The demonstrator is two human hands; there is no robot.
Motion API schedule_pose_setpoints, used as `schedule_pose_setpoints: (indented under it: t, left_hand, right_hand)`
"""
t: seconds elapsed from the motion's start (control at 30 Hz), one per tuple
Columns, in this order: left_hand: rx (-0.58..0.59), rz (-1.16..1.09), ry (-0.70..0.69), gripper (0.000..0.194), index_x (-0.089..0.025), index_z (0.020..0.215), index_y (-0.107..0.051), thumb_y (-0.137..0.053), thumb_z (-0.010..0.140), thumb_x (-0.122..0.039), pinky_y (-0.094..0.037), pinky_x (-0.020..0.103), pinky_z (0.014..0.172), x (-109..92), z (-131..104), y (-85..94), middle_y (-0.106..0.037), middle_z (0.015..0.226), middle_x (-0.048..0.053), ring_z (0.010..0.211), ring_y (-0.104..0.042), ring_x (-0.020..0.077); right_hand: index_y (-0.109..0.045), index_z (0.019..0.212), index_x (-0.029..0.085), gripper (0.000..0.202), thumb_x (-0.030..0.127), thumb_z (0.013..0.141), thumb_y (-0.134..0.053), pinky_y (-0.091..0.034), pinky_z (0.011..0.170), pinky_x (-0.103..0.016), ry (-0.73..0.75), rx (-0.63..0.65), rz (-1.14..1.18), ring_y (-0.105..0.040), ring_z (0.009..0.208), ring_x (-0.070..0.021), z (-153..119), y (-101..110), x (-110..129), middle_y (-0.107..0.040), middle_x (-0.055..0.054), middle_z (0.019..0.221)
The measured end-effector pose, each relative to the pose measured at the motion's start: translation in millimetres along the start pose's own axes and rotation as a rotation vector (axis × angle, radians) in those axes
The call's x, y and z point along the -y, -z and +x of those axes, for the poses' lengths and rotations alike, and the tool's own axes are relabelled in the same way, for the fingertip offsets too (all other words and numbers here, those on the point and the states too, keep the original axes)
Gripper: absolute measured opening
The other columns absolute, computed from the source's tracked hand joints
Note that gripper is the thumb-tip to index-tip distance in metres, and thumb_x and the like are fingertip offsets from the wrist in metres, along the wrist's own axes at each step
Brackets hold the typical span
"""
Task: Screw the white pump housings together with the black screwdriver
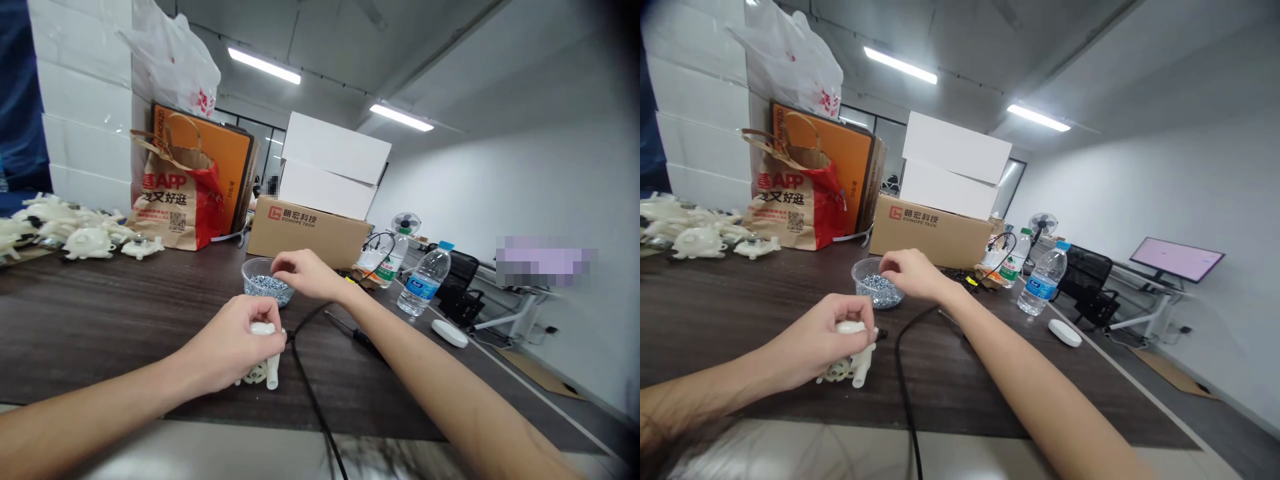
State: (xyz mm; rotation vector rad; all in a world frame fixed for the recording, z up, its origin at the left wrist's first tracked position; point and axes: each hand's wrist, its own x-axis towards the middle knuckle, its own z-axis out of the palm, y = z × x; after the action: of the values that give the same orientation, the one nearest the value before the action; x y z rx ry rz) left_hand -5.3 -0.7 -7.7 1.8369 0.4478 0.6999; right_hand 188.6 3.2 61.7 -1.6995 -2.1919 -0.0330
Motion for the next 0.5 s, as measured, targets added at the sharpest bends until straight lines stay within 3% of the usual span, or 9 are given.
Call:
schedule_pose_setpoints:
  t: [0.1,0.27,0.37,0.5]
  left_hand:
    - [0.001,0.071,-0.009,0.011,-0.017,0.067,-0.052,-0.059,0.074,-0.021,-0.028,0.020,0.049,1,-1,-1.8,-0.051,0.060,-0.004,0.053,-0.039,0.0082]
    - [0.006,0.168,-0.031,0.013,-0.018,0.065,-0.050,-0.059,0.074,-0.020,-0.028,0.020,0.051,1,-2,-4.1,-0.050,0.059,-0.004,0.055,-0.039,0.0091]
    - [0.013,0.209,-0.046,0.012,-0.018,0.065,-0.051,-0.059,0.074,-0.021,-0.029,0.021,0.052,-1,-3,-4.2,-0.051,0.059,-0.003,0.057,-0.040,0.0102]
    - [0.025,0.214,-0.039,0.011,-0.018,0.066,-0.051,-0.059,0.073,-0.021,-0.029,0.022,0.053,-3,-1,-3.7,-0.053,0.060,-0.002,0.058,-0.042,0.0113]
  right_hand:
    - [-0.073,0.091,0.016,0.005,0.016,0.086,-0.072,-0.050,0.077,-0.029,-0.019,0.218,-0.073,-0.068,0.085,-0.0178,35,-14,-6,-0.075,-0.002,0.090]
    - [-0.067,0.108,0.014,0.022,0.033,0.098,-0.064,-0.060,0.075,-0.036,-0.141,0.524,-0.127,-0.069,0.085,-0.0180,61,-33,-17,-0.070,-0.005,0.104]
    - [-0.066,0.115,0.014,0.025,0.033,0.099,-0.064,-0.060,0.076,-0.036,-0.166,0.579,-0.123,-0.069,0.089,-0.0193,63,-37,-22,-0.069,-0.007,0.110]
    - [-0.066,0.116,0.014,0.026,0.033,0.098,-0.064,-0.060,0.079,-0.038,-0.129,0.546,-0.123,-0.069,0.093,-0.0207,62,-40,-27,-0.069,-0.007,0.113]
